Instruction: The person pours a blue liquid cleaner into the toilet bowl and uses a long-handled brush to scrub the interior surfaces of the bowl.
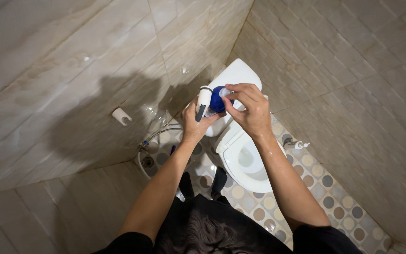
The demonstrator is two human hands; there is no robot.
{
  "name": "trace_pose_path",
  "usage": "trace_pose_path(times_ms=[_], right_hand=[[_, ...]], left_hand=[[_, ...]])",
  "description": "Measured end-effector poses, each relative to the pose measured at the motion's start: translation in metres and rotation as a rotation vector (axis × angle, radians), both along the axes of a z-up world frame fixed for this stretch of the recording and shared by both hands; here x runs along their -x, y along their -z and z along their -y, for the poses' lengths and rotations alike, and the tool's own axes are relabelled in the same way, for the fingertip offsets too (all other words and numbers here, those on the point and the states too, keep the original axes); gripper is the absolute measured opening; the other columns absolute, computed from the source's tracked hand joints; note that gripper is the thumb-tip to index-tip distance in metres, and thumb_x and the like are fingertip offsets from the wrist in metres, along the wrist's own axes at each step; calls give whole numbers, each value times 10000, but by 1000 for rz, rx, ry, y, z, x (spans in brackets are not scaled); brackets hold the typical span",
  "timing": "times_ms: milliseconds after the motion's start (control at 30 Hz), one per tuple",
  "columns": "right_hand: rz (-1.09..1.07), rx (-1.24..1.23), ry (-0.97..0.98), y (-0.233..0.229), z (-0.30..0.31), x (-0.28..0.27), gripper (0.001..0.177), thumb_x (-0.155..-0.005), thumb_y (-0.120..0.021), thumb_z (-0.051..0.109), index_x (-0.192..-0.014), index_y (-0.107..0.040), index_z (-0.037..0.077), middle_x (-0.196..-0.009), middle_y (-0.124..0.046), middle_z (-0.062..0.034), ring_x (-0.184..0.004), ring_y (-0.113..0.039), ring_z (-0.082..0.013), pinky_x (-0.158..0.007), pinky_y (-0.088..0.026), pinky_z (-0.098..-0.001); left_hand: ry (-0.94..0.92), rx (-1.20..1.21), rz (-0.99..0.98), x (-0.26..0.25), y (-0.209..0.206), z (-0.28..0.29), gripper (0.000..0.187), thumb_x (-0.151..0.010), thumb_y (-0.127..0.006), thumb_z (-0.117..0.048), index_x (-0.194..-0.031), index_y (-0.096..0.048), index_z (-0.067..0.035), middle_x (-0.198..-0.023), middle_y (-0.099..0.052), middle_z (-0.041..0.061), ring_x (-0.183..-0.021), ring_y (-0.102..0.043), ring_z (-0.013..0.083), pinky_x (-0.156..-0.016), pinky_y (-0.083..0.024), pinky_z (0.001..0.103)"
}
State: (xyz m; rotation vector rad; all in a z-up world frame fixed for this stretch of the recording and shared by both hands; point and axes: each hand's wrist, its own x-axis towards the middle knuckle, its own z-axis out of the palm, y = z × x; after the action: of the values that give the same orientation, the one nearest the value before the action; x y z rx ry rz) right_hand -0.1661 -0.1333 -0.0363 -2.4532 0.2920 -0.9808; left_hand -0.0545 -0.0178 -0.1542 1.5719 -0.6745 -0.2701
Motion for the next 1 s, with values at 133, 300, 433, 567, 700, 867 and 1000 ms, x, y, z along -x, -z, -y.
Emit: trace_pose_path(times_ms=[133, 300, 433, 567, 700, 867, 1000], right_hand=[[-70, -80, -13, -6, 4, -3, 150, -848, -846, 58, -968, -757, 51, -1097, -773, -78, -1054, -730, -246, -925, -584, -363], [-243, -84, -50, -17, 13, -5, 141, -846, -845, 98, -971, -786, 65, -1074, -778, -66, -996, -721, -245, -866, -583, -363], [-316, 48, -106, -21, 19, -8, 124, -847, -827, 89, -961, -786, 60, -1065, -765, -64, -989, -708, -271, -869, -583, -374], [-226, 115, -115, -12, 17, -4, 172, -861, -846, 97, -1016, -791, 46, -1127, -752, -74, -985, -690, -280, -871, -574, -383], [-98, 89, -32, 2, 1, -1, 191, -859, -855, 56, -1033, -780, 37, -1154, -748, -90, -991, -702, -259, -879, -586, -364], [-72, 72, 12, 8, -8, 2, 192, -857, -843, 19, -1032, -770, 52, -1180, -752, -100, -991, -712, -257, -889, -583, -339], [-115, -337, -70, 2, 9, 8, 277, -882, -719, 3, -1153, -704, 55, -1218, -748, -105, -1077, -718, -217, -955, -586, -331]], left_hand=[[23, -10, -55, -1, 0, -1, 655, -597, -995, -182, -1152, -678, -39, -954, -759, 86, -822, -722, 172, -763, -602, 320], [24, 3, -49, -1, 0, -2, 649, -596, -1009, -174, -1139, -682, -35, -936, -755, 77, -809, -706, 158, -766, -590, 312], [45, 40, -40, -1, -2, -2, 636, -608, -1003, -177, -1141, -684, -37, -945, -758, 66, -816, -708, 143, -773, -597, 305], [37, 19, -84, 2, -2, 0, 621, -601, -1003, -184, -1124, -698, -44, -934, -767, 65, -807, -711, 149, -761, -599, 310], [7, 10, -48, -1, -1, 1, 607, -604, -1009, -232, -1099, -705, -56, -927, -778, 70, -818, -744, 153, -765, -608, 312], [-25, 0, -17, -1, -1, 2, 632, -580, -1015, -274, -1089, -707, -59, -938, -781, 78, -819, -751, 166, -769, -613, 323], [-6, -10, -31, 0, 2, -1, 629, -583, -1016, -262, -1091, -707, -58, -926, -774, 72, -809, -739, 175, -771, -608, 330]])
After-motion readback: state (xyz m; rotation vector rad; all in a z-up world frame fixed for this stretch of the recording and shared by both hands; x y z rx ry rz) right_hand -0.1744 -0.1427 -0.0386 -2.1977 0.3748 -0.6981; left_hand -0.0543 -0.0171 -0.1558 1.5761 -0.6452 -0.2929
